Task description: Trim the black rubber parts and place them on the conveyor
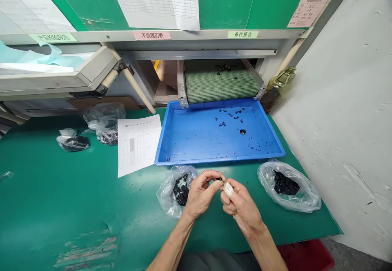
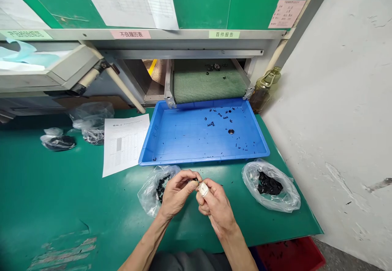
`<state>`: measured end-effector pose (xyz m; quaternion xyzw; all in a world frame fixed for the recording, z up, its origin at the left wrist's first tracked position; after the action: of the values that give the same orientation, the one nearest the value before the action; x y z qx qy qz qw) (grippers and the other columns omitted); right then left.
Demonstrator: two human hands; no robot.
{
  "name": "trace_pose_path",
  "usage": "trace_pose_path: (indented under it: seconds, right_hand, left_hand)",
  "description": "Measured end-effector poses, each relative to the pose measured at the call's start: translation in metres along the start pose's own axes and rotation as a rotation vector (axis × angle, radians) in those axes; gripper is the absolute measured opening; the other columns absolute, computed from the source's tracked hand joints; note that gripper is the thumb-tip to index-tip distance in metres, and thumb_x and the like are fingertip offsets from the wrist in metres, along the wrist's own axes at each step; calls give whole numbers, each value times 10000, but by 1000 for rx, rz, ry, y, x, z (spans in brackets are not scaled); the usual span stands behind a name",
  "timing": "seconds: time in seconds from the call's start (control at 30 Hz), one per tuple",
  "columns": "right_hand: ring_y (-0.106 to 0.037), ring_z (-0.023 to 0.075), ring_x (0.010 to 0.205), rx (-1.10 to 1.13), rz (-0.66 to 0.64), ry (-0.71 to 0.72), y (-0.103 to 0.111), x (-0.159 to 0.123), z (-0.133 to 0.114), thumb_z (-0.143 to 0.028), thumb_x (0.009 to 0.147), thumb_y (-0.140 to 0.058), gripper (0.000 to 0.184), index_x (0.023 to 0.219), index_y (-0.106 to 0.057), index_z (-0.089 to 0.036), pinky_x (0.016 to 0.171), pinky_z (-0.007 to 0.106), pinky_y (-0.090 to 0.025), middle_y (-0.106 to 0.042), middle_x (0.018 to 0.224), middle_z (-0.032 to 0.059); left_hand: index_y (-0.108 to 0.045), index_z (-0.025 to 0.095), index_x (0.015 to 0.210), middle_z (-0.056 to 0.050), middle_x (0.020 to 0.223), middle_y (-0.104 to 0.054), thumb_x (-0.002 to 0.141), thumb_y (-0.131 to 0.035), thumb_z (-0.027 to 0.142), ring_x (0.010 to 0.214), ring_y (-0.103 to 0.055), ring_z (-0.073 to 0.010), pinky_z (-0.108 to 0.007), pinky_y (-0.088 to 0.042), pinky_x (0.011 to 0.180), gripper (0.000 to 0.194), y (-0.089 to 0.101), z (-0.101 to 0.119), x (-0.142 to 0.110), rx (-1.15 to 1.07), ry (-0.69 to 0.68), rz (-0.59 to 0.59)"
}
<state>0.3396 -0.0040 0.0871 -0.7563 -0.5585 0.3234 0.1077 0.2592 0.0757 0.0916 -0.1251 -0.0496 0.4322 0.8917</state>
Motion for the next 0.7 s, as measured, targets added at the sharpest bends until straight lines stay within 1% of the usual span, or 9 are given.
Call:
trace_pose_path:
  seconds: [0.13, 0.23, 0.33, 0.53, 0.63, 0.7]
  right_hand:
    - [-126, 26, 423, 185, -56, -57, -1, 1, 6, -424, 859, -618, 273, 811, -498, -184, 380, 170, -116, -334, 531, -105]
    - [-104, 24, 410, 280, -102, -96, 0, 1, 12, -441, 826, -656, 291, 879, -510, -195, 363, 154, -115, -306, 525, -117]
    - [-77, 14, 398, 372, -137, -147, 0, -1, 16, -424, 796, -693, 308, 841, -493, -195, 341, 135, -99, -304, 525, -123]
    - [-42, 3, 381, 540, -262, -271, -7, -8, 13, -302, 764, -739, 278, 791, -489, -184, 310, 107, -68, -310, 502, -134]
    - [-42, 2, 377, 578, -288, -291, -9, -9, 11, -308, 756, -745, 281, 790, -496, -182, 307, 107, -59, -310, 500, -136]
    - [-42, 6, 377, 564, -291, -288, -8, -9, 11, -332, 755, -743, 287, 796, -500, -184, 305, 115, -52, -301, 499, -137]
  left_hand:
    - [-644, 173, 863, -34, 872, -667, 788, -682, 200, 692, -596, -120, -264, -509, 682, 89, -4, 3, -1, -50, -1, 14]
    - [-641, 170, 858, -33, 856, -658, 791, -679, 195, 665, -591, -115, -265, -504, 662, 82, -8, 7, -1, -77, 0, -14]
    - [-638, 173, 863, -26, 839, -662, 784, -689, 201, 639, -597, -112, -267, -503, 649, 98, -10, 10, -2, -133, 19, -65]
    - [-647, 183, 889, -25, 849, -678, 786, -689, 179, 650, -616, -116, -269, -500, 644, 112, -11, 12, 0, -240, 37, -162]
    - [-652, 184, 886, -26, 847, -685, 789, -680, 156, 658, -621, -121, -285, -500, 661, 105, -12, 13, 2, -264, 42, -200]
    - [-652, 183, 870, -26, 837, -689, 786, -680, 159, 654, -623, -125, -294, -501, 663, 92, -14, 13, 4, -274, 58, -225]
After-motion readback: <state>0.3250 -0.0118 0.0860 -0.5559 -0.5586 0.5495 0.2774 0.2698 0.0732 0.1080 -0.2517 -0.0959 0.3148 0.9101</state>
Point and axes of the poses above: each hand's wrist, its own x-axis towards the middle knuckle, its own y-axis out of the back of the hand, z = x × y, the point moved 5 cm from there along x, towards the middle knuckle
